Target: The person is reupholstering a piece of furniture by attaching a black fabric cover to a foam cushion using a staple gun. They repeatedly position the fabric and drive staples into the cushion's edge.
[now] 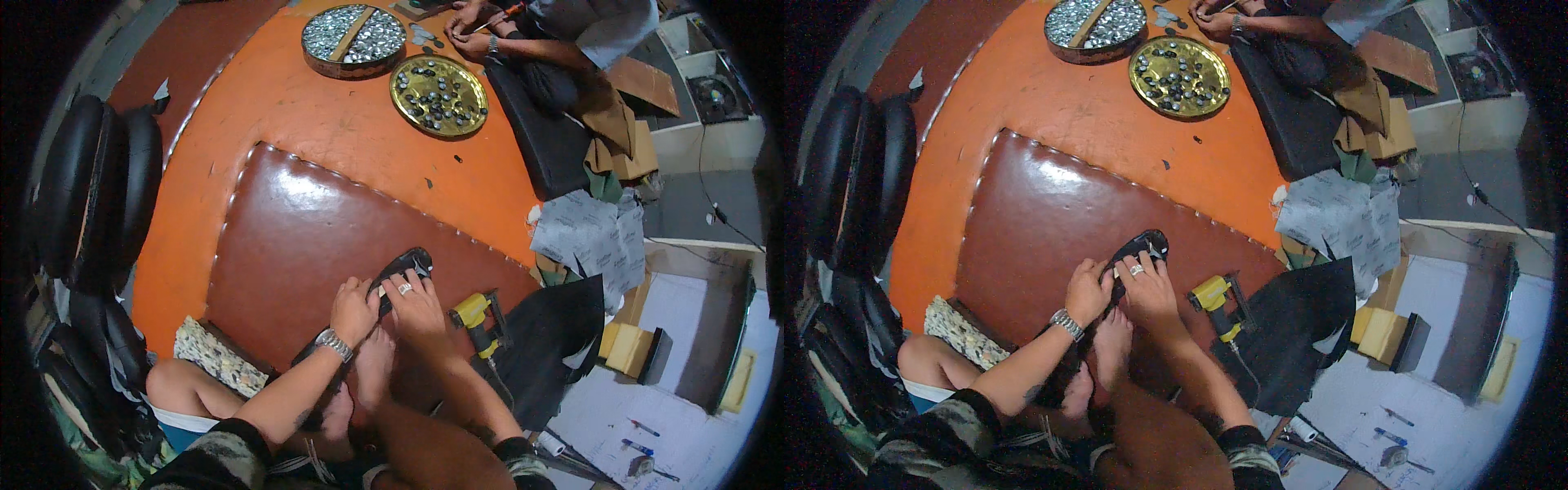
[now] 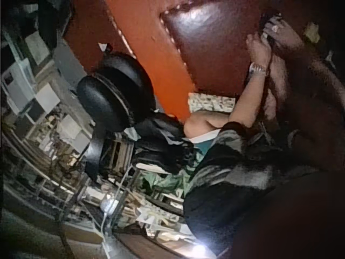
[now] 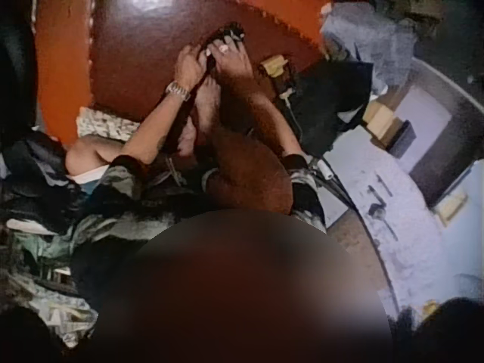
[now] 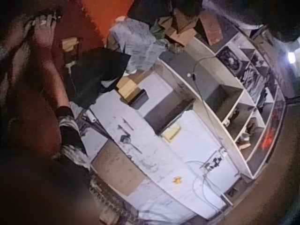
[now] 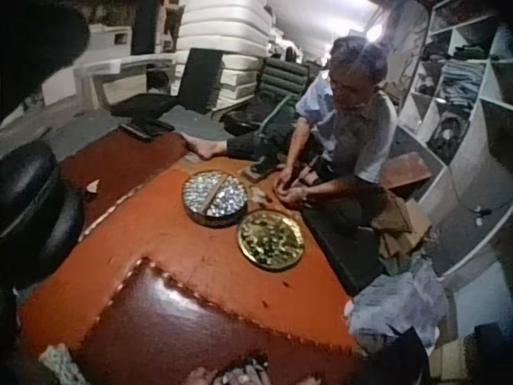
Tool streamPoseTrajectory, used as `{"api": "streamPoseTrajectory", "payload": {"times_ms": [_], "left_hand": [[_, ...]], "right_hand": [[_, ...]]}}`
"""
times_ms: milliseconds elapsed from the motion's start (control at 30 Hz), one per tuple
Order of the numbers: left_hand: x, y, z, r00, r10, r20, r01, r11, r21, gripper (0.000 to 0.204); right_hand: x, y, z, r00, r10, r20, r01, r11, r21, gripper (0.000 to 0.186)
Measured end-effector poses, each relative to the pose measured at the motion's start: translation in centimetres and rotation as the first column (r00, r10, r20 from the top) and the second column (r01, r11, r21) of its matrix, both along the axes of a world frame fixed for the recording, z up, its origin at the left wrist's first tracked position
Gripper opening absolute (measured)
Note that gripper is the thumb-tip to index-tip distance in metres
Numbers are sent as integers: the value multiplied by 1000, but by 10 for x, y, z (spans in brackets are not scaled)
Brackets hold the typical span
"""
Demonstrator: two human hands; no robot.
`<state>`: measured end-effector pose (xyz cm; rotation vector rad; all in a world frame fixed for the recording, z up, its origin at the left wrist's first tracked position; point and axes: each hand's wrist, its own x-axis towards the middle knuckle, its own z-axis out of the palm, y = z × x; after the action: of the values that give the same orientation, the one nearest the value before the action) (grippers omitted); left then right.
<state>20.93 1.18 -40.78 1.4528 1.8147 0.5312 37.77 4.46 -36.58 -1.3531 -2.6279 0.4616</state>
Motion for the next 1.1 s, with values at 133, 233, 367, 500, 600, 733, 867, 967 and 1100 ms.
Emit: {"api": "streamPoseTrajectory", "payload": {"times_ms": [133,233,367,500,600,733,867,967,1100], "left_hand": [[-10,3,8,998,-51,32,53,997,-58,41],[-9,7,11,997,-79,26,80,994,-78,50],[0,2,16,991,-124,-56,120,990,-68,65],[7,-6,18,984,-144,-100,139,989,-57,76],[10,-9,17,982,-147,-119,142,989,-50,82],[13,-12,18,985,-132,-116,129,991,-33,83],[13,-9,20,981,-136,-137,135,991,-19,88],[13,5,12,951,-200,-238,222,972,71,97],[16,27,-4,921,-318,-226,339,939,60,109]], "right_hand": [[-7,14,5,990,49,129,-31,990,-139,29],[-1,16,5,995,97,20,-94,988,-119,25],[13,11,1,983,164,-82,-168,985,-36,22],[-1,-4,-3,913,-367,-176,292,892,-346,34],[-19,4,-16,634,-770,-66,508,479,-716,52],[-25,23,-43,609,-771,187,645,345,-682,67],[-22,17,-70,565,-820,88,685,407,-605,47],[-19,3,-84,476,-876,-82,616,398,-679,40],[-14,-11,-92,389,-880,-271,540,456,-708,33]]}}
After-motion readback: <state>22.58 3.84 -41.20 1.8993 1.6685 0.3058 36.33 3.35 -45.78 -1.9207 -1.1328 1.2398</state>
